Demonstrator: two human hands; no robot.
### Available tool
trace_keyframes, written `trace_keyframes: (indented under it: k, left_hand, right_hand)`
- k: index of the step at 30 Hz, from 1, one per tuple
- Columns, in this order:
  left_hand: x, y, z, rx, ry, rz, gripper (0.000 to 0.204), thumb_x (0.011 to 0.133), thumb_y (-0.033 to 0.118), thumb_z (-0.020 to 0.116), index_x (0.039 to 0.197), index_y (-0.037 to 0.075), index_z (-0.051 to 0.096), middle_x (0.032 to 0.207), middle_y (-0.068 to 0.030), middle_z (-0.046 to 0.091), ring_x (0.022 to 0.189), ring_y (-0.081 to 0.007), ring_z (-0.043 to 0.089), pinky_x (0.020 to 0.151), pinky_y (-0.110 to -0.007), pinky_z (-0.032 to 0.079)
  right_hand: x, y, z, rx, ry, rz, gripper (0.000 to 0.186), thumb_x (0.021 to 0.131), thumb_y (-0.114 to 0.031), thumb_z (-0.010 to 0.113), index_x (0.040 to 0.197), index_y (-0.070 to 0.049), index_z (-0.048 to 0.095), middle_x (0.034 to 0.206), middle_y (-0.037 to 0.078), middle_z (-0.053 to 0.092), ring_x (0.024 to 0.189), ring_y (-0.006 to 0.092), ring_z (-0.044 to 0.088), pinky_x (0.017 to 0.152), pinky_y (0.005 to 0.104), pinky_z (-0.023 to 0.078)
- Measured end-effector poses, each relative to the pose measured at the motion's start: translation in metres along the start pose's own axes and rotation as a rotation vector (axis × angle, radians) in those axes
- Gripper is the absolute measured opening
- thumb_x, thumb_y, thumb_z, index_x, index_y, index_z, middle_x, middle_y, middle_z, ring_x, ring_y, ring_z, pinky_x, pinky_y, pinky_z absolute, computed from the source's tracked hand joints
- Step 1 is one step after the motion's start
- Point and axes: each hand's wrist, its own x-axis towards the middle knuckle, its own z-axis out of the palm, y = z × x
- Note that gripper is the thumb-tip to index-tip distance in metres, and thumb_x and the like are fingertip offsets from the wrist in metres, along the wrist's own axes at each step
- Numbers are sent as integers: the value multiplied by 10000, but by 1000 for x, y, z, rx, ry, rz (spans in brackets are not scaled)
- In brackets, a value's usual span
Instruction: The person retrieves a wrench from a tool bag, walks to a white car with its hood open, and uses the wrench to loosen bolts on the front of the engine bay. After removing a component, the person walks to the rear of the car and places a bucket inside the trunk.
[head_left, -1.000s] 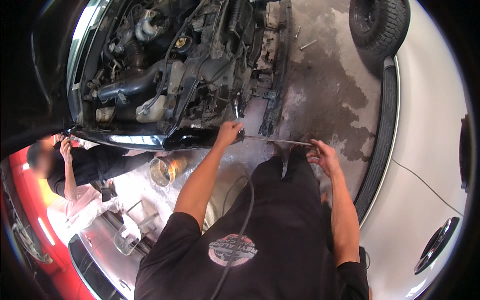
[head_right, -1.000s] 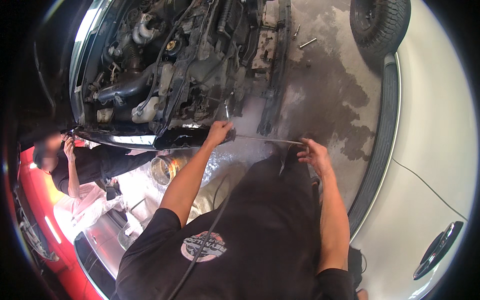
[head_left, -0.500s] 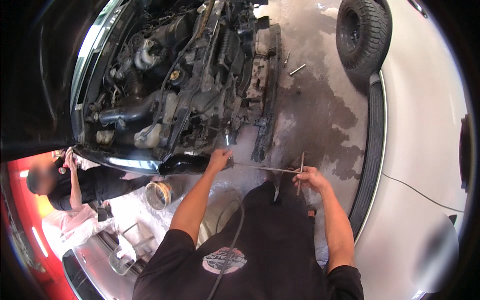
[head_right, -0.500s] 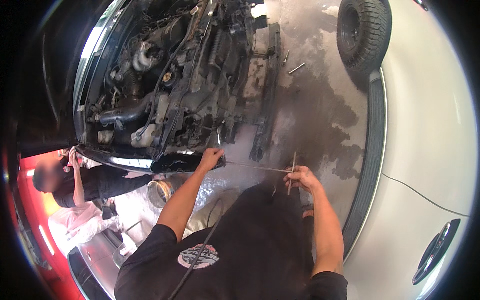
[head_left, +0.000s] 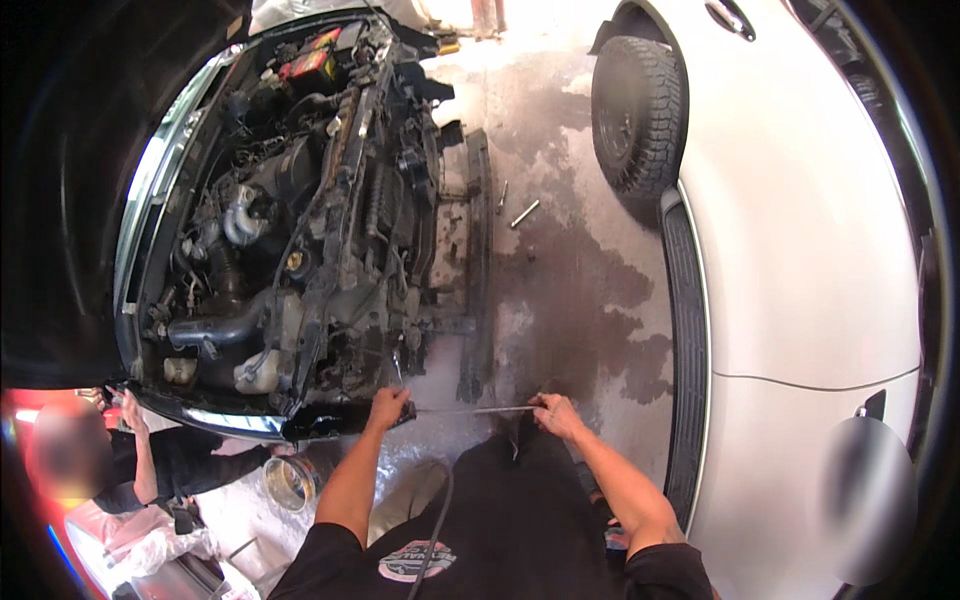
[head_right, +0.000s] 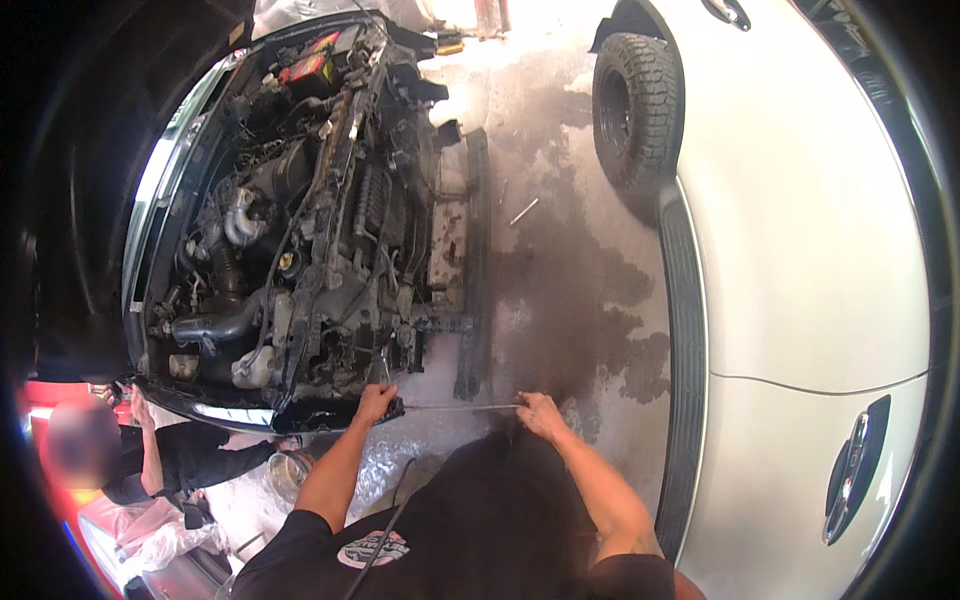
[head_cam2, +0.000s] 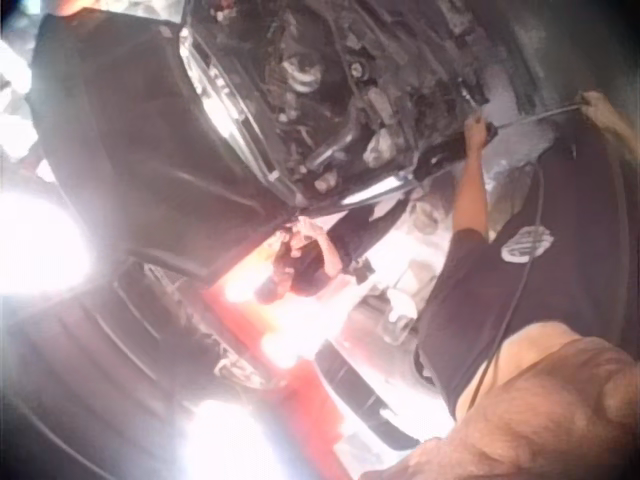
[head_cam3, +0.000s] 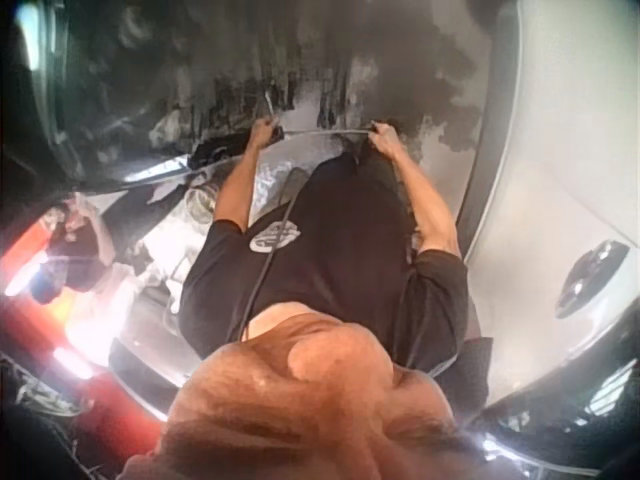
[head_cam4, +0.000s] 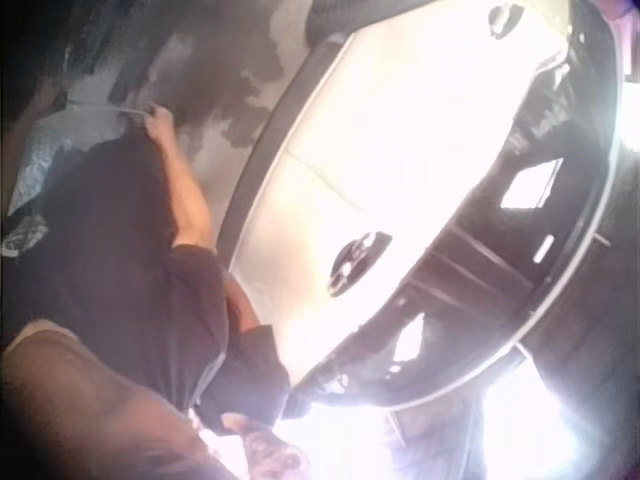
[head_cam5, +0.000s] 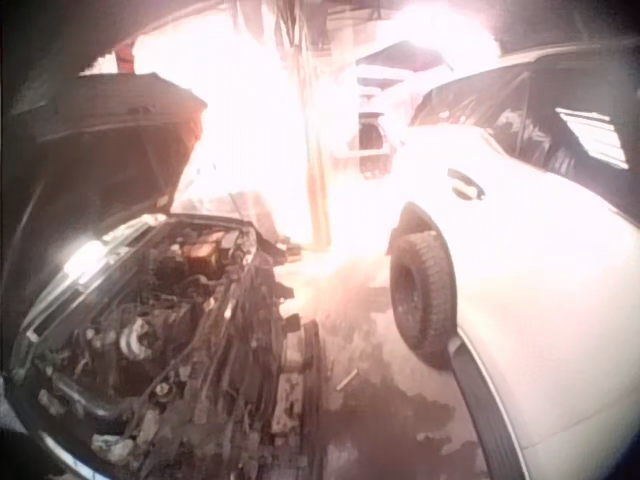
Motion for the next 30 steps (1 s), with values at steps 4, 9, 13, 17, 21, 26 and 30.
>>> trace_keyframes:
  k: [4,9,13,17,21,26,30]
  left_hand:
    - [-2,6,-1,-18,-26,-29,446,857,401,614,897,-36,690,803,-250,658,824,-368,668,744,-428,488]
    - [-3,6,-2,26,12,4,448,854,400,621,889,-42,685,822,-255,653,854,-374,661,755,-433,485]
    - [-6,-1,2,-47,20,-42,420,855,400,622,892,-11,699,839,-242,659,864,-376,656,766,-436,486]
    - [-3,5,1,15,16,7,422,866,412,603,937,8,701,879,-230,669,893,-374,651,794,-439,486]
    - [-10,-4,2,-2,48,-5,433,871,426,592,971,18,700,938,-228,669,937,-374,643,825,-439,486]
    - [0,-10,5,35,32,-1,438,867,414,599,966,-2,698,976,-232,662,955,-377,637,834,-438,486]
    - [5,-10,15,84,37,101,427,857,389,613,916,-26,696,889,-247,663,877,-379,649,786,-448,486]
  right_hand:
    - [-10,-10,-12,914,-97,401,450,878,-255,600,1200,57,558,956,174,658,805,280,656,742,396,558]
    - [-3,9,6,913,1,420,475,882,-179,573,1285,60,492,1021,184,638,861,261,668,762,372,564]
    - [-17,-6,13,745,107,120,507,885,-11,552,1368,42,408,1039,208,628,909,276,672,769,364,570]
    - [-24,-6,-1,907,-8,199,525,882,35,529,1384,35,376,1047,214,628,929,311,663,807,410,560]
    - [-4,21,-2,985,-291,403,409,889,21,530,1291,46,459,1047,219,631,913,315,658,794,419,551]
    - [0,10,-11,657,-300,264,186,852,7,580,1037,27,584,895,143,671,785,226,650,653,345,521]
    - [12,49,14,-308,49,-195,277,739,-102,700,995,-30,624,864,148,668,753,253,625,652,386,491]
